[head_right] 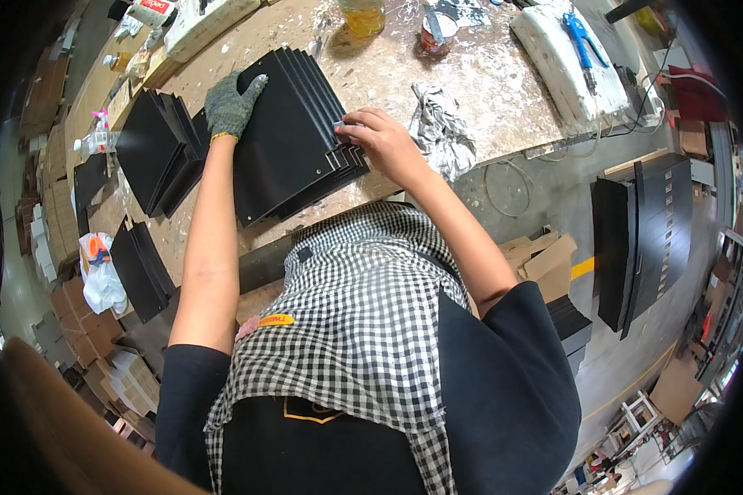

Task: Cleaning and inspecting black wood furniture panels using a cloth and cleaning solution.

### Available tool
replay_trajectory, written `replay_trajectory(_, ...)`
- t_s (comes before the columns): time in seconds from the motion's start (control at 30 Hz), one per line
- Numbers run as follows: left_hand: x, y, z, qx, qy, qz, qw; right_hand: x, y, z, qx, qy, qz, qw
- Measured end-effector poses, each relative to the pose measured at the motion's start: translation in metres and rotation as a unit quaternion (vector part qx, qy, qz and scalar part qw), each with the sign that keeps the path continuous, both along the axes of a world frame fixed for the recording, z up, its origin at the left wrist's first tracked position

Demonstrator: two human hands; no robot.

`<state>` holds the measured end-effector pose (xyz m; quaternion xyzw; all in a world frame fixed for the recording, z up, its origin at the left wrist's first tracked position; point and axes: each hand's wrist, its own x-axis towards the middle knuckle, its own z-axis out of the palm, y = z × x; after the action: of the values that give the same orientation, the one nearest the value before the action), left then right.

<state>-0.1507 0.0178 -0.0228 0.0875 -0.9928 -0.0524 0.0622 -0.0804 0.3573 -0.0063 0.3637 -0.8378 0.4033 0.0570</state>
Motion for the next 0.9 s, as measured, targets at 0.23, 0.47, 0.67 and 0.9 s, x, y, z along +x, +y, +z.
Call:
replay_trajectory(0.23,0.0,0.002,0.004,0.004,-0.02,0.002,1.0,0.006,-0.004,0.004,0.033,0.037,-0.001,0.999)
replay_trajectory(0.47,0.001,0.002,0.005,0.002,-0.001,0.004,1.0,0.041,-0.006,0.015,-0.011,-0.003,0.057,0.998)
replay_trajectory(0.67,0.004,0.0,0.003,0.006,0.019,-0.007,1.0,0.066,0.019,0.013,0.019,0.043,0.029,0.998)
replay_trajectory(0.9,0.002,0.001,0.001,0.009,0.023,-0.006,1.0,0.086,-0.051,-0.001,-0.008,0.146,0.046,0.988)
